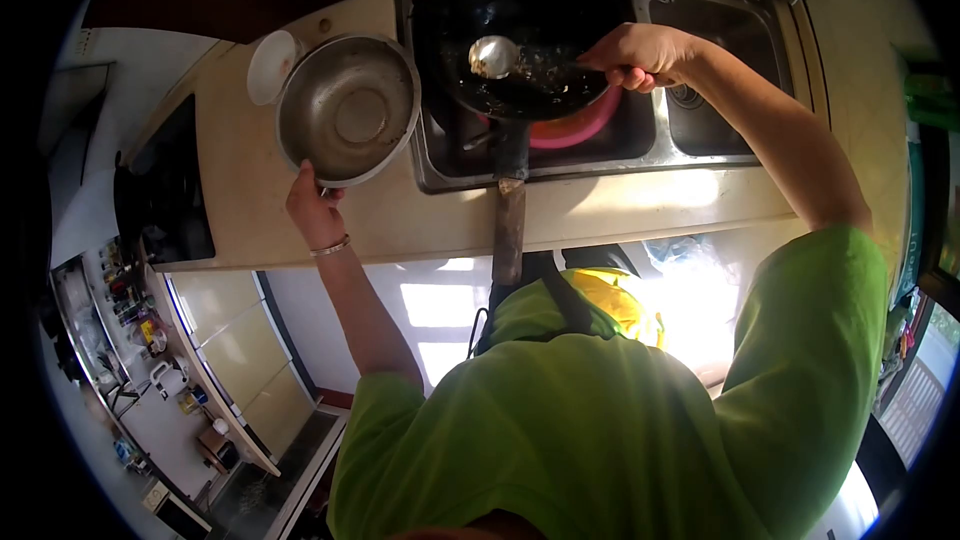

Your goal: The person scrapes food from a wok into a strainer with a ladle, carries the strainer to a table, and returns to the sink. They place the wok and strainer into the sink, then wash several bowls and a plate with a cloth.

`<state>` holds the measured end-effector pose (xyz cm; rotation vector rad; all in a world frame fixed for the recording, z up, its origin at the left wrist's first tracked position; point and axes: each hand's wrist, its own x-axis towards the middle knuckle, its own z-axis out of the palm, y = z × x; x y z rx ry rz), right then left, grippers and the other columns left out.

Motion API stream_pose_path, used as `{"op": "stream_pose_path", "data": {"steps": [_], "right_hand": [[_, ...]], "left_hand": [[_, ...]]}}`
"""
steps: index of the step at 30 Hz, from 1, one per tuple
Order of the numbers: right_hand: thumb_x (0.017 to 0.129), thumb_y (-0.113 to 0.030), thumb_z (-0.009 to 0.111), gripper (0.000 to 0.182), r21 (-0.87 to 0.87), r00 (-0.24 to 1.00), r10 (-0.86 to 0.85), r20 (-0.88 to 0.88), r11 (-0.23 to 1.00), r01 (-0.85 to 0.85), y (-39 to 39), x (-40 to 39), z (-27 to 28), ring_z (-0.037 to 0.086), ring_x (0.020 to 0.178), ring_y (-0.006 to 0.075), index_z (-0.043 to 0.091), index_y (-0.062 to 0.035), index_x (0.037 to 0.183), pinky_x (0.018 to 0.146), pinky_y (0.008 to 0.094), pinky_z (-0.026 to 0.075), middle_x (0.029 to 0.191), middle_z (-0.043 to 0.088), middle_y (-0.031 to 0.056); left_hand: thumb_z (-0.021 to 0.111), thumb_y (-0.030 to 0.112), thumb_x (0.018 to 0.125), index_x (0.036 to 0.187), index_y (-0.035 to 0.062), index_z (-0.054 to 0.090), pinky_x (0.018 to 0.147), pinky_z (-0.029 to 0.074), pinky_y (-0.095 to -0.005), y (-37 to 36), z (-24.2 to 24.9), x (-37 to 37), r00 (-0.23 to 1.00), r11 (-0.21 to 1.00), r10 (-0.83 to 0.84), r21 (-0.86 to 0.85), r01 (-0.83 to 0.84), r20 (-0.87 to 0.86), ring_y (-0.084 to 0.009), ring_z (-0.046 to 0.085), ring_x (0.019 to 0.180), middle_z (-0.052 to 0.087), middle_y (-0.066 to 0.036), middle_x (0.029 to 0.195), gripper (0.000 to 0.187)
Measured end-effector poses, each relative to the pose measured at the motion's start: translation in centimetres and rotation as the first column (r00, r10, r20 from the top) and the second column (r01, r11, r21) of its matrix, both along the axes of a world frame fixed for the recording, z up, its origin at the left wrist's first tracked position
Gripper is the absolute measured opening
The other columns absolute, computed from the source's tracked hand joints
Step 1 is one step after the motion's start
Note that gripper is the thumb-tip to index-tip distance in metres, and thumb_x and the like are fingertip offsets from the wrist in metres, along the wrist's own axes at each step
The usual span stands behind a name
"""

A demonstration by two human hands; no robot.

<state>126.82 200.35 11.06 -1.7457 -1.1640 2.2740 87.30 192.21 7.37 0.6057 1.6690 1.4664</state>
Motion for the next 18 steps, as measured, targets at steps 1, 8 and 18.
{"op": "stream_pose_path", "data": {"steps": [1,8,18], "right_hand": [[0.08,-0.014,0.047,0.031,0.002,1.0,-0.007,-0.002,1.0,0.007,0.2,0.3,-0.4,0.03,0.033,0.0028,0.051,-0.0031,0.108,0.027,0.0161,0.024,0.048,0.039,-0.002],[0.083,-0.014,0.038,0.026,0.574,0.851,-0.058,0.522,0.762,-0.3,-0.4,0.6,-6.0,0.057,0.052,0.0271,0.051,-0.0069,0.104,0.046,0.0345,0.047,0.066,0.057,0.0181],[0.083,-0.008,0.036,0.028,0.423,0.741,0.236,0.629,0.695,-0.581,-5.1,-1.7,-2.5,0.054,0.054,0.0243,0.049,-0.0038,0.108,0.047,0.0326,0.045,0.065,0.054,0.0137]], "left_hand": [[0.052,0.02,0.08,0.057,0.0034,0.045,0.036,0.036,-0.0213,0.3,0.0,0.1,1.0,1.0,0.007,-0.007,-0.007,-0.014,-0.0108,0.043,0.04,0.044,-0.003,0.052,0.029],[0.052,0.021,0.08,0.06,0.0028,0.046,0.035,0.035,-0.0212,1.1,0.6,0.7,1.0,0.999,-0.003,-0.034,0.002,-0.005,-0.0112,0.042,0.039,0.043,-0.003,0.052,0.028],[0.052,0.02,0.08,0.061,0.0027,0.047,0.036,0.036,-0.0209,0.7,0.2,0.2,1.0,1.0,0.013,-0.005,-0.013,0.0,-0.0109,0.043,0.04,0.045,-0.003,0.053,0.026]]}}
